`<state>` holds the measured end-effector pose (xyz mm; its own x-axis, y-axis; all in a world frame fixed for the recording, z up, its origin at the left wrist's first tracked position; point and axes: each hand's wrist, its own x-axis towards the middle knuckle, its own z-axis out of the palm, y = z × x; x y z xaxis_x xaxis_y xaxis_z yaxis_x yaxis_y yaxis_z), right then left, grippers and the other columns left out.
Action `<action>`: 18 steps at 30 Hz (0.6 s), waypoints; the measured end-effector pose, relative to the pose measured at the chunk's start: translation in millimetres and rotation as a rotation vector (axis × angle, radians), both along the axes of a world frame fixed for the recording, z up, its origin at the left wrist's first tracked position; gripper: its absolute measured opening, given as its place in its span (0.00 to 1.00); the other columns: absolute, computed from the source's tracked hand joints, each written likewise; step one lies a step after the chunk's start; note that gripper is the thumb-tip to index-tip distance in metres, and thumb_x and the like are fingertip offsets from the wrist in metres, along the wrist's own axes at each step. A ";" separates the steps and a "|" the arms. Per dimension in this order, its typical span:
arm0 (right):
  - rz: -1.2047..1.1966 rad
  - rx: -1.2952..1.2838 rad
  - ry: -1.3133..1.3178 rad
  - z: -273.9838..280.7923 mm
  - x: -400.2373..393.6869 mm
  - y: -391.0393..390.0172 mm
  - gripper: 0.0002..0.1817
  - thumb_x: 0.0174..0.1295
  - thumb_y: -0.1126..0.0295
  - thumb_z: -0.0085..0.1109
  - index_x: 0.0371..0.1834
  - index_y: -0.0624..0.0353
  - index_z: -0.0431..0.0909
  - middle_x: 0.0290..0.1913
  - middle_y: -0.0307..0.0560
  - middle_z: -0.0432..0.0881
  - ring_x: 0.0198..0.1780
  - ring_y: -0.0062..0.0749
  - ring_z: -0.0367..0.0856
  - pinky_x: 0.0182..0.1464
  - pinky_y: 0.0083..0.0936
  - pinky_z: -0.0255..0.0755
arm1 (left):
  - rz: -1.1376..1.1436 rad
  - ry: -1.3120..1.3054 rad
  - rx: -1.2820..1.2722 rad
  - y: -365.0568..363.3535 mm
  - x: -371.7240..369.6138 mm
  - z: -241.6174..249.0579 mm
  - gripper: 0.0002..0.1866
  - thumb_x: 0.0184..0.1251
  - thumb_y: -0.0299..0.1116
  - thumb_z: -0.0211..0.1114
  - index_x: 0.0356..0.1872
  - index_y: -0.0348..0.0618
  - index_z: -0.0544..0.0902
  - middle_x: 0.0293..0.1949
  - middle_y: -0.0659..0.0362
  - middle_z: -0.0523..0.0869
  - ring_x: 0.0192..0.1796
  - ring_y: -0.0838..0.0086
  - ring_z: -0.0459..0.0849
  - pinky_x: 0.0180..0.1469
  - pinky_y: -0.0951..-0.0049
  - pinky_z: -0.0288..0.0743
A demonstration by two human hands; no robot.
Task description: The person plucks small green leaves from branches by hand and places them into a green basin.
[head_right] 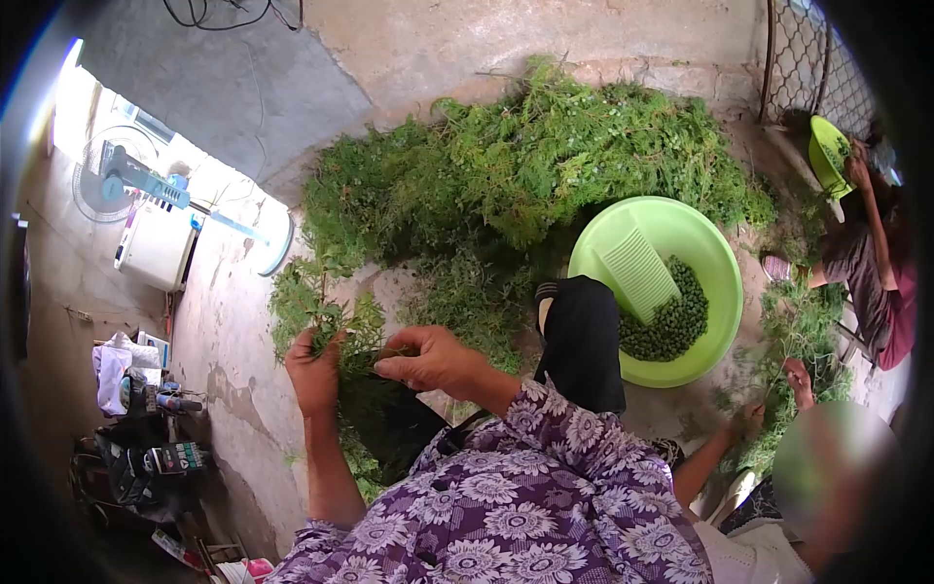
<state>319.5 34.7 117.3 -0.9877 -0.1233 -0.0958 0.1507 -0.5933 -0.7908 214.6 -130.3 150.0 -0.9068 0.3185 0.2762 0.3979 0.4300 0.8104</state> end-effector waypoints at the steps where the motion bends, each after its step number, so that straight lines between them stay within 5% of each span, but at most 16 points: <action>1: -0.005 0.103 0.001 2.6 0.3 -0.2 0.11 0.55 0.65 0.61 0.34 0.61 0.76 0.20 0.30 0.70 0.20 0.10 0.63 0.21 0.12 0.56 | 0.000 0.000 0.000 0.4 0.6 0.0 0.09 0.50 0.21 0.64 0.34 0.32 0.78 0.27 0.64 0.79 0.31 0.83 0.71 0.35 0.80 0.68; 8: -0.117 0.398 0.248 -0.5 2.1 -4.5 0.10 0.53 0.64 0.62 0.28 0.60 0.78 0.20 0.31 0.73 0.20 0.10 0.65 0.21 0.12 0.58 | 0.013 -0.048 0.030 0.6 -1.5 -9.3 0.10 0.50 0.22 0.65 0.34 0.33 0.79 0.28 0.63 0.80 0.31 0.83 0.72 0.35 0.80 0.68; 13: 0.043 0.123 0.056 15.1 22.3 18.5 0.05 0.54 0.71 0.58 0.26 0.61 0.77 0.20 0.36 0.74 0.22 0.12 0.69 0.19 0.14 0.60 | 0.076 -0.059 -0.036 -10.3 -11.4 -6.5 0.10 0.50 0.23 0.65 0.35 0.34 0.79 0.26 0.65 0.79 0.29 0.84 0.70 0.33 0.80 0.67; 18: -0.113 -0.118 -0.038 -5.8 7.1 30.4 0.05 0.55 0.75 0.55 0.34 0.63 0.75 0.25 0.39 0.76 0.21 0.14 0.71 0.17 0.11 0.60 | 0.055 -0.134 -0.041 -14.3 -9.2 -14.7 0.08 0.50 0.22 0.65 0.33 0.34 0.79 0.26 0.65 0.79 0.29 0.84 0.70 0.33 0.81 0.67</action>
<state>326.6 65.1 111.5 -0.9919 -0.0238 -0.1251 0.1062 -0.6967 -0.7095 205.4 -144.5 135.3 -0.9510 0.2761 0.1394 0.2626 0.4823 0.8357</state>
